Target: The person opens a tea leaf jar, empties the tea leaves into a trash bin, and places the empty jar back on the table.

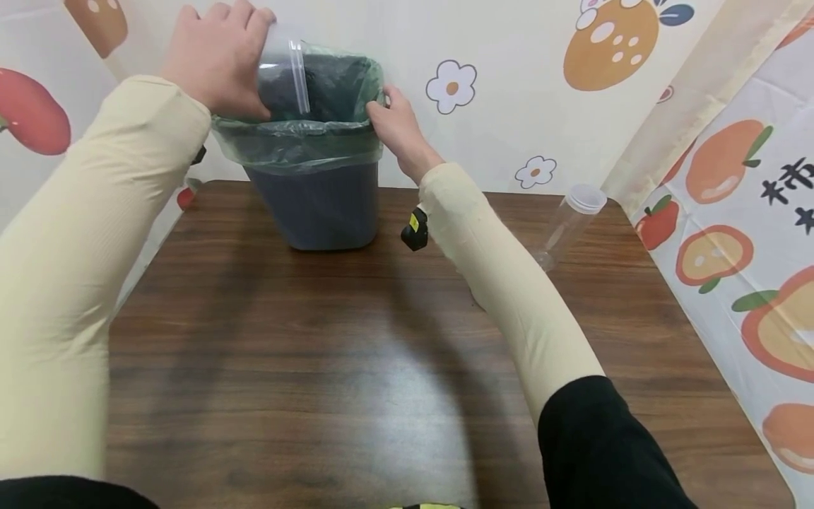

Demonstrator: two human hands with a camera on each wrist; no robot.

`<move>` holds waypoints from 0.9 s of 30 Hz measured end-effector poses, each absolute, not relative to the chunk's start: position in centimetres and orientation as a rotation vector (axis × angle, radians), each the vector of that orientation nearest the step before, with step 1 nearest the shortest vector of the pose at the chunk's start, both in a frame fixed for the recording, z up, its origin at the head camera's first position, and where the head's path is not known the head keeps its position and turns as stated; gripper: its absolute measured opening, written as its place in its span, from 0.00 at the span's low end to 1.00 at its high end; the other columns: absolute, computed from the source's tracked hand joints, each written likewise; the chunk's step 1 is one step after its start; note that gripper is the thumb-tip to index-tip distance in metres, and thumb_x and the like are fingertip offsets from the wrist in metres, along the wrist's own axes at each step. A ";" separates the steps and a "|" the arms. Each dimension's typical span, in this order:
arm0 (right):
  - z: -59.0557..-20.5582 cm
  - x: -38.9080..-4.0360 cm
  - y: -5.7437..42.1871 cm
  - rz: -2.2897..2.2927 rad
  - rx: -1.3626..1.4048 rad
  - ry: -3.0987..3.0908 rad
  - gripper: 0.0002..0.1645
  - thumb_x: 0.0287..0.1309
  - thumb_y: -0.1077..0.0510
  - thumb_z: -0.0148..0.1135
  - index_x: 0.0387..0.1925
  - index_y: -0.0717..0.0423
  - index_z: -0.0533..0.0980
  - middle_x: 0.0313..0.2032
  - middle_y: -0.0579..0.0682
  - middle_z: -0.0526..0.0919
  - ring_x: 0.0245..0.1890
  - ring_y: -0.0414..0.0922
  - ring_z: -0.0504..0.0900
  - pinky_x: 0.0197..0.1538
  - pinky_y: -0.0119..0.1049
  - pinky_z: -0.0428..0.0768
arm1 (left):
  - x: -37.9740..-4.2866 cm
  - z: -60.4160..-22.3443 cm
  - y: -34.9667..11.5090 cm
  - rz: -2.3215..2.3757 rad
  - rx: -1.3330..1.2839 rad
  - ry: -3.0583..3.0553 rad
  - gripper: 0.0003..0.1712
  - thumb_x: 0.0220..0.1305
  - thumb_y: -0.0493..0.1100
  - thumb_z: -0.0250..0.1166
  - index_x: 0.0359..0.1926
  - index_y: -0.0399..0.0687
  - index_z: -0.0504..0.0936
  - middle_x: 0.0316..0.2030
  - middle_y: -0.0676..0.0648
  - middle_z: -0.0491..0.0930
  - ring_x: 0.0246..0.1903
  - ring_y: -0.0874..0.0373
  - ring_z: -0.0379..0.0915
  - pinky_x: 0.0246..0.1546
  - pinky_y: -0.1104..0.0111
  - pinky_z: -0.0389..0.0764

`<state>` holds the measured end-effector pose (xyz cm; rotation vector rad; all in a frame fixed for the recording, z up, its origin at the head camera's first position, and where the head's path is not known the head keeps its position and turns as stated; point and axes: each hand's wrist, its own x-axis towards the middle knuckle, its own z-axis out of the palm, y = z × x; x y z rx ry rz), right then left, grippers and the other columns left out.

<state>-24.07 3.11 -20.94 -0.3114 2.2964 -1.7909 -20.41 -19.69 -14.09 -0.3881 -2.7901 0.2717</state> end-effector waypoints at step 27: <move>-20.9 -24.1 3.2 -1.790 -0.313 2.300 0.34 0.71 0.52 0.42 0.74 0.45 0.47 0.71 0.39 0.53 0.67 0.32 0.55 0.63 0.28 0.60 | -20.3 -13.6 -19.8 0.257 -0.351 -2.804 0.64 0.37 0.49 0.77 0.70 0.33 0.48 0.64 0.27 0.56 0.62 0.29 0.51 0.57 0.35 0.51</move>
